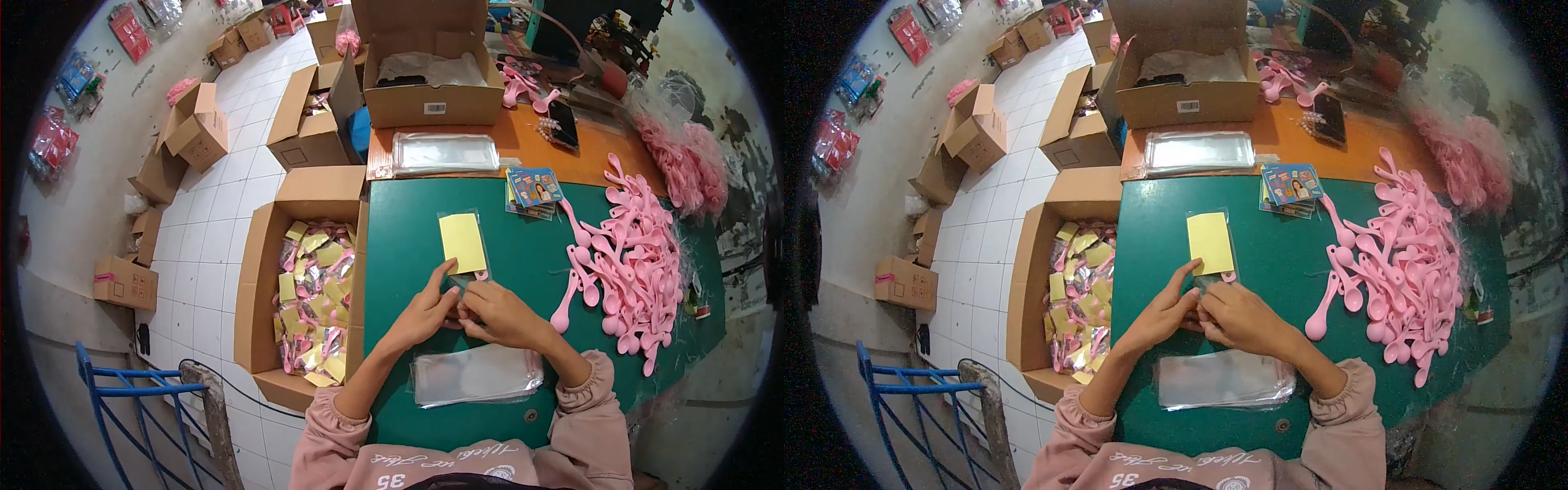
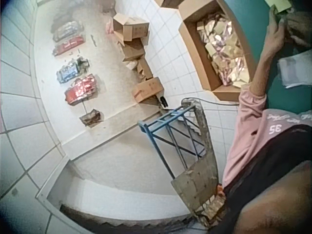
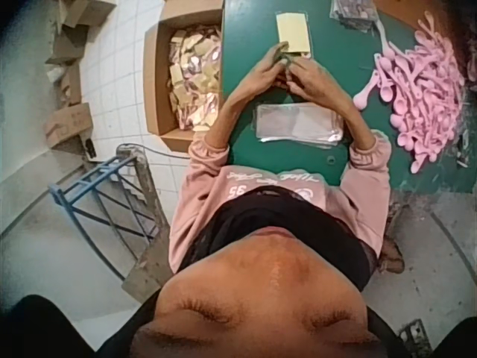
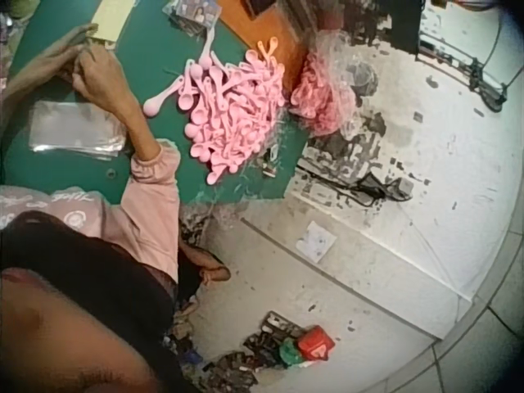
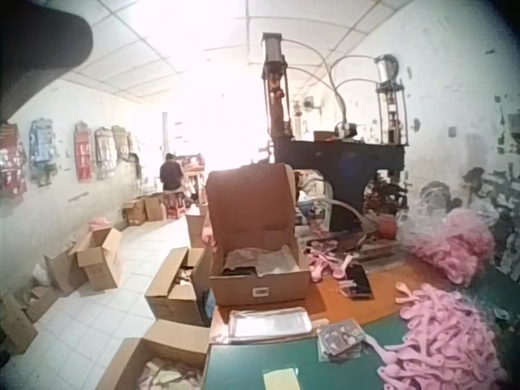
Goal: The person packages plastic spoons by inserting a spoon and a printed card into individual plastic bags by hand.
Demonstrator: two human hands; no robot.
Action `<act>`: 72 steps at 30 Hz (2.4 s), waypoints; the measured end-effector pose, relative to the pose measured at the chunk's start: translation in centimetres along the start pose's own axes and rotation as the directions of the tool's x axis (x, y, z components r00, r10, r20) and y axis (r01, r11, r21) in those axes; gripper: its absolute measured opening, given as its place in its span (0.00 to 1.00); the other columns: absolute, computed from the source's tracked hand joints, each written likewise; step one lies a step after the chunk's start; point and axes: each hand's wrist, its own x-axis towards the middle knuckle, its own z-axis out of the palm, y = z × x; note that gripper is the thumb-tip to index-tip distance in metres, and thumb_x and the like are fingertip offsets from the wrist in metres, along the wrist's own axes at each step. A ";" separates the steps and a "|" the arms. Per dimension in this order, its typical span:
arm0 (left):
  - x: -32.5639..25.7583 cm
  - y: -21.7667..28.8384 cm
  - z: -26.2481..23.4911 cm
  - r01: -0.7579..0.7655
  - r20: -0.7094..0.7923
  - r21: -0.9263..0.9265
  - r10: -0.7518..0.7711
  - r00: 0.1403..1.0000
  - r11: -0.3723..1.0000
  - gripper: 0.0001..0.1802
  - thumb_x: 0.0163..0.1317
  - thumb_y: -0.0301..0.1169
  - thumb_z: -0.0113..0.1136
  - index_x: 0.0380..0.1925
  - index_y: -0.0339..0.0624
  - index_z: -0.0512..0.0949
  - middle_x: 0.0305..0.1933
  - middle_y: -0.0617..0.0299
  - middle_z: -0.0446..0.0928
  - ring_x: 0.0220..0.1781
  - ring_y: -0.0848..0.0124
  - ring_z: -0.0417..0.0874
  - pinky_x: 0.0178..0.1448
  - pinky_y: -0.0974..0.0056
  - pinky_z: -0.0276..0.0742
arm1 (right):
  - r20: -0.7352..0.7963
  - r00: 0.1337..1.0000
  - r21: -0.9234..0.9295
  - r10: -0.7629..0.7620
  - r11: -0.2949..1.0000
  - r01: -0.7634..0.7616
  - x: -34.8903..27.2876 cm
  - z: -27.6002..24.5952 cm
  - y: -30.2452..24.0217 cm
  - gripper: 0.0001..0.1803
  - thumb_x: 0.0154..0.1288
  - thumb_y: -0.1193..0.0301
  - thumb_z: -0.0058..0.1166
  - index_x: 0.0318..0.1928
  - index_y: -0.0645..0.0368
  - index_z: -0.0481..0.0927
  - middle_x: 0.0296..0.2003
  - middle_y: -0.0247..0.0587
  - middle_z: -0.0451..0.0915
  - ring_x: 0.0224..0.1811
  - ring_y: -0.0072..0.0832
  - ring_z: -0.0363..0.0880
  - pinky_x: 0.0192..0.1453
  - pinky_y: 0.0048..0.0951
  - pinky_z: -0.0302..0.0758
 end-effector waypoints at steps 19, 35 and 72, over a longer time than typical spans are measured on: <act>0.8 0.1 0.4 -0.097 -0.005 -0.109 0.097 0.995 0.989 0.12 0.66 0.23 0.36 0.47 0.35 0.66 0.41 0.52 0.76 0.46 0.68 0.79 0.46 0.69 0.77 | -0.345 0.878 -0.616 0.333 0.625 -0.479 -6.0 -9.2 6.6 0.20 0.50 0.77 0.50 0.47 0.63 0.68 0.46 0.56 0.67 0.52 0.53 0.64 0.56 0.44 0.63; 0.1 0.7 -1.2 -0.241 -0.167 0.260 0.289 0.943 0.935 0.10 0.62 0.24 0.48 0.43 0.37 0.66 0.37 0.58 0.74 0.41 0.72 0.79 0.36 0.72 0.78 | -0.277 0.914 0.316 0.295 0.927 -0.204 0.0 -1.1 2.9 0.07 0.52 0.75 0.58 0.31 0.62 0.74 0.40 0.42 0.66 0.39 0.28 0.72 0.38 0.25 0.72; 1.3 1.2 -0.6 -0.149 -0.384 0.282 0.254 0.888 0.948 0.16 0.54 0.26 0.59 0.38 0.38 0.64 0.36 0.59 0.71 0.37 0.75 0.76 0.28 0.72 0.78 | -0.165 0.773 0.818 0.612 0.523 -0.240 0.0 1.7 4.0 0.08 0.60 0.78 0.50 0.35 0.62 0.64 0.27 0.41 0.76 0.24 0.21 0.77 0.27 0.17 0.75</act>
